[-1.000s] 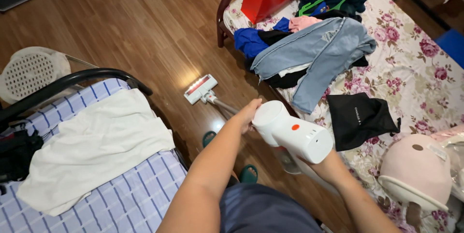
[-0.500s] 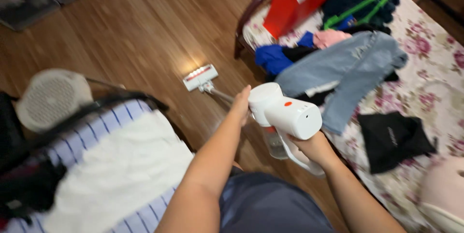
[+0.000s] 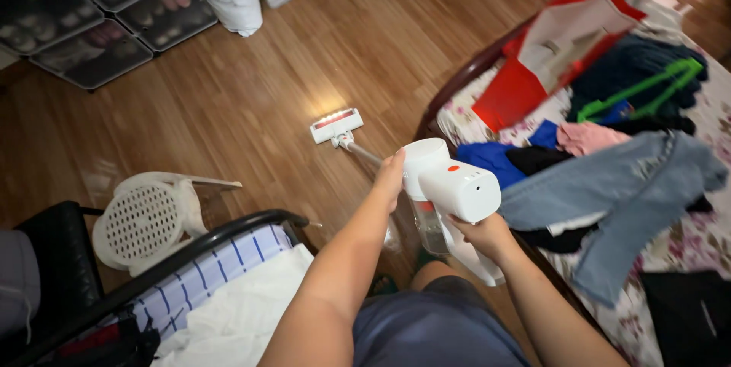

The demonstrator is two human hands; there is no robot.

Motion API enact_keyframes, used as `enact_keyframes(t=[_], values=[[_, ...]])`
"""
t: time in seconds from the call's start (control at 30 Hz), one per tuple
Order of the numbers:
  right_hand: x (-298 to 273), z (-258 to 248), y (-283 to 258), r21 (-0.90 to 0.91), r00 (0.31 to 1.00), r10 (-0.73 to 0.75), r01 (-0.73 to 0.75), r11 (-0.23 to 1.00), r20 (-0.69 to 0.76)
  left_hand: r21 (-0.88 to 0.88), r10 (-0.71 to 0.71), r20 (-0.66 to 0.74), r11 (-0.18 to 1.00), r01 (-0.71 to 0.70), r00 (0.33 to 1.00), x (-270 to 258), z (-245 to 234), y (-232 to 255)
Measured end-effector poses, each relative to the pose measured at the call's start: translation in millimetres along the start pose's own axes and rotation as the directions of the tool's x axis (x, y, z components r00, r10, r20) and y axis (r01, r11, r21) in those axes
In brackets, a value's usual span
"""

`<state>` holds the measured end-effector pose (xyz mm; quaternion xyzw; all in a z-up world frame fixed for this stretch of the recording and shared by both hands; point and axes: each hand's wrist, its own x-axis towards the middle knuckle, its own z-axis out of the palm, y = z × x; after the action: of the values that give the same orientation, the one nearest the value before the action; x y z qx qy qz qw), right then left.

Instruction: The person vacuums the wooden floor of a bedroom using a handheld cordless vacuum cleaner, moving around furniture, beds, and storage boxes.

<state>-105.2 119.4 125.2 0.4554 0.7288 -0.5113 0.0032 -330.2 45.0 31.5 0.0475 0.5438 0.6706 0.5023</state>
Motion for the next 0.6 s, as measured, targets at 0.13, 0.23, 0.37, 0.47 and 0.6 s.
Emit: enact_keyframes(t=[0.13,0.23,0.37,0.47,0.6], values=[[75,2,-27,0.091,0.997,-0.069,0.065,0.994,0.033,0.038,-0.108,-0.055,0.993,0.111,0.993,45,-5,60],[141,0,-52,0.074,0.992,-0.114,0.11,0.991,0.052,0.066,-0.139,-0.087,0.987,0.145,0.986,88,-11,94],[223,-5,-116,0.078,0.972,-0.224,0.218,0.973,0.076,-0.053,-0.023,-0.025,0.998,0.021,0.999,172,-27,144],[258,-4,-150,0.078,0.973,-0.205,0.198,0.977,0.102,-0.022,-0.074,-0.106,0.997,0.072,0.992,207,-40,167],[311,10,-204,0.047,0.98,-0.167,0.163,0.985,0.104,-0.11,-0.011,-0.018,0.994,0.009,1.0,261,-69,208]])
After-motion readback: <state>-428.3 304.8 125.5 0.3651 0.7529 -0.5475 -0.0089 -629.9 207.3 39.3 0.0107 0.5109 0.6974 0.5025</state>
